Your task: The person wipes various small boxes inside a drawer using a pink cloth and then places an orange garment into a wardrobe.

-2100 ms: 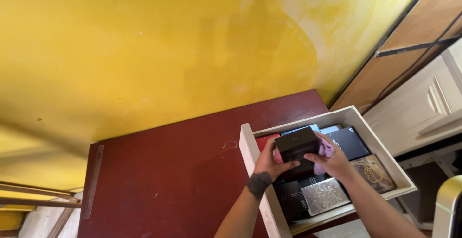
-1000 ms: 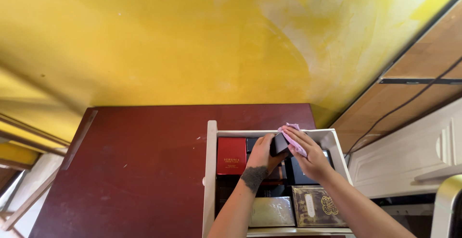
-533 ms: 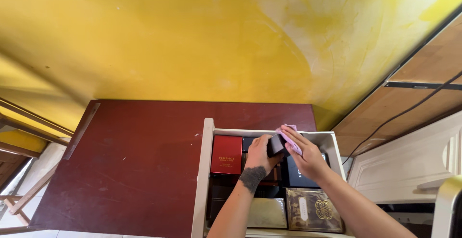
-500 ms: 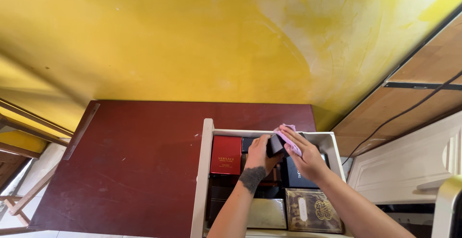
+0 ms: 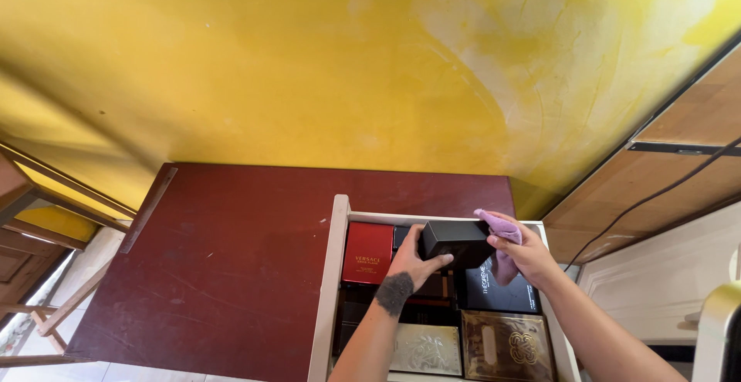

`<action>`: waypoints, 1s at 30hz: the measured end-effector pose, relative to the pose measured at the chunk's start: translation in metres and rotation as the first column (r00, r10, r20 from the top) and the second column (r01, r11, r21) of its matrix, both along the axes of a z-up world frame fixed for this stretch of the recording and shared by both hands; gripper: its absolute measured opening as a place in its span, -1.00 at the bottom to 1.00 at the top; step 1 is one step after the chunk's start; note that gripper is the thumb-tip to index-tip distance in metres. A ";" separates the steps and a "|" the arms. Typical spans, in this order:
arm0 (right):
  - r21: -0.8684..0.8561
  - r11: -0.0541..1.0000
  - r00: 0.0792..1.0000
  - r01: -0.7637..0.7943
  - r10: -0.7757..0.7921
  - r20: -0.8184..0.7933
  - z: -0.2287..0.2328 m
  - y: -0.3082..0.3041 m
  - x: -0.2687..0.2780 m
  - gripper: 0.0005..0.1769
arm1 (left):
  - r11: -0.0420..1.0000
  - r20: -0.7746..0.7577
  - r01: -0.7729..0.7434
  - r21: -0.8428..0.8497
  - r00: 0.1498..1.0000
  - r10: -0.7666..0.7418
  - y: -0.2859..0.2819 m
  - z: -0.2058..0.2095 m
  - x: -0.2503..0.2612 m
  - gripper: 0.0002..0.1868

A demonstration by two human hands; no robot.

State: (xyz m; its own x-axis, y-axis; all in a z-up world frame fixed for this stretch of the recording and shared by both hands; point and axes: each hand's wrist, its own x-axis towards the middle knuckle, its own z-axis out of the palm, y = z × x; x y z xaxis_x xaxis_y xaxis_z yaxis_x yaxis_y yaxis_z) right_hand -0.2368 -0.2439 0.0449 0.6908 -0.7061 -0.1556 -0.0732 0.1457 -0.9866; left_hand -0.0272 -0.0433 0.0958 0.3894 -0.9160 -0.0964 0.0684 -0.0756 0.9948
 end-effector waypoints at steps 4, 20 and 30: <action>-0.338 0.939 0.998 -0.069 0.061 -0.032 0.032 0.004 0.007 -0.41 | 0.972 0.455 -0.043 0.229 0.888 -0.068 -0.003 -0.004 0.013 -0.01; -0.277 0.958 0.970 -0.070 0.130 0.206 0.043 0.028 0.028 -0.48 | 0.998 0.657 -0.059 -0.019 0.751 0.057 -0.009 0.021 0.002 -0.39; -0.746 0.646 0.985 -0.161 0.151 -0.082 0.092 0.066 0.046 -0.48 | 0.999 0.722 0.010 0.045 0.691 -0.039 -0.018 -0.007 -0.003 -0.34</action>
State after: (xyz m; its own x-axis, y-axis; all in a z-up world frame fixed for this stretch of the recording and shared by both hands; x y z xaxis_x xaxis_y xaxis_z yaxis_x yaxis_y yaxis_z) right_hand -0.1911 -0.1780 0.1370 0.8037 -0.4685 0.3669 -0.0371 -0.6548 -0.7549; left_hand -0.0306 -0.0609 0.0891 0.3297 -0.9280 0.1736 -0.6728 -0.1020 0.7328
